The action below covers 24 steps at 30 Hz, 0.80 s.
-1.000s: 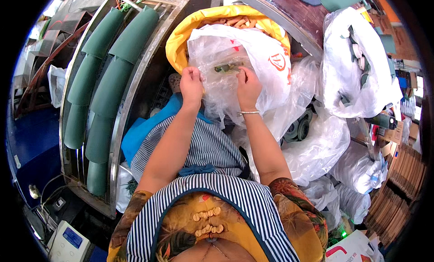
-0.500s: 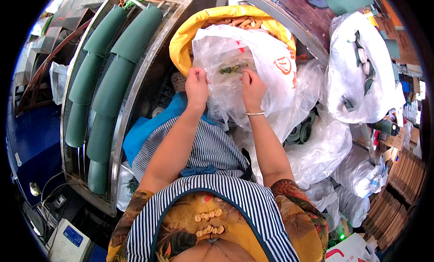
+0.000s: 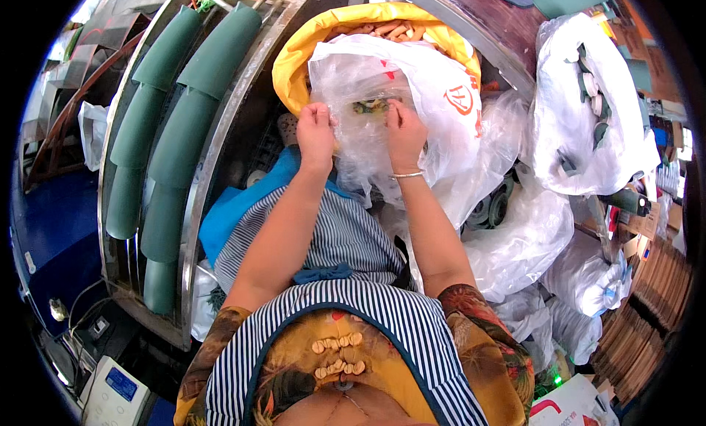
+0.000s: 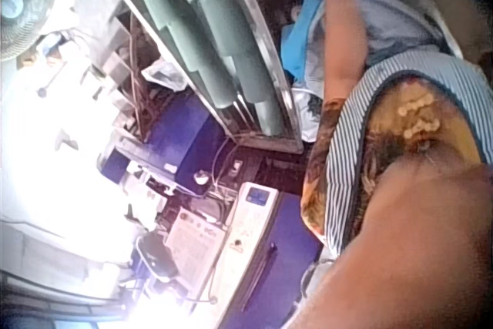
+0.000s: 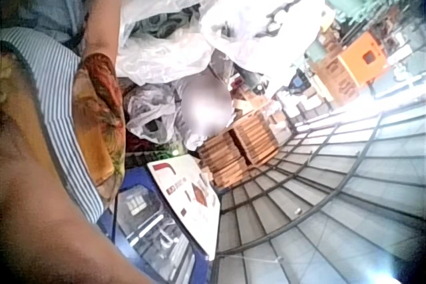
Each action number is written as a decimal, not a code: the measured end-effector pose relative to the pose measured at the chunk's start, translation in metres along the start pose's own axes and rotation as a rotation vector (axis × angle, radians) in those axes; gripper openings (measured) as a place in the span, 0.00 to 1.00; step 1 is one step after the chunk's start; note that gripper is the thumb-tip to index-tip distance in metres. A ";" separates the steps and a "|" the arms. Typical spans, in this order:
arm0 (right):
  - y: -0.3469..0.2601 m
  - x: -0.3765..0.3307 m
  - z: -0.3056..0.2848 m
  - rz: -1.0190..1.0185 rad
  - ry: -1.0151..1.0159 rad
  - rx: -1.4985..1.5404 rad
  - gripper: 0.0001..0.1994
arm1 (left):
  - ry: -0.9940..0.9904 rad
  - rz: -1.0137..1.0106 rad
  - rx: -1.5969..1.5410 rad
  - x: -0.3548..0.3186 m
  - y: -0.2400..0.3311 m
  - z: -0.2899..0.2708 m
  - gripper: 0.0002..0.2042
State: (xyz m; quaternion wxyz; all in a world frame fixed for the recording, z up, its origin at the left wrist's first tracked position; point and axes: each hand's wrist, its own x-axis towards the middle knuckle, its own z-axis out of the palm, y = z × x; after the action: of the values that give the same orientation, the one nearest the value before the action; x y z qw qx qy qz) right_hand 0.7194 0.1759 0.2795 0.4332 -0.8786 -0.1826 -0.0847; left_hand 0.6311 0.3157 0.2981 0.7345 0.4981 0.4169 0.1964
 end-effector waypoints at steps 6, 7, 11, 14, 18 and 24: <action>-0.012 -0.002 -0.004 0.278 -0.025 0.189 0.11 | -0.002 0.009 -0.092 0.004 -0.006 -0.004 0.05; -0.018 0.001 -0.005 0.345 -0.020 0.241 0.11 | -0.007 0.014 -0.084 0.003 -0.005 -0.003 0.05; -0.013 -0.001 0.013 0.371 0.054 0.295 0.12 | -0.002 0.015 -0.045 -0.002 0.000 0.002 0.05; -0.016 0.003 0.020 0.442 0.023 0.381 0.11 | -0.005 0.002 -0.059 -0.002 0.001 0.003 0.06; -0.023 0.001 0.017 0.424 -0.020 0.423 0.11 | -0.007 0.023 -0.033 0.000 -0.001 0.000 0.06; -0.021 0.003 0.004 0.611 0.074 0.758 0.12 | -0.003 -0.043 -0.101 0.002 -0.002 0.000 0.07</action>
State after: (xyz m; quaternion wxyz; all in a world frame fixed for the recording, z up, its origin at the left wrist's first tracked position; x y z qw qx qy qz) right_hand 0.7139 0.1914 0.2935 0.7337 -0.6688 0.0814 0.0875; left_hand 0.6318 0.3163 0.2953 0.7634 0.4517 0.4158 0.2006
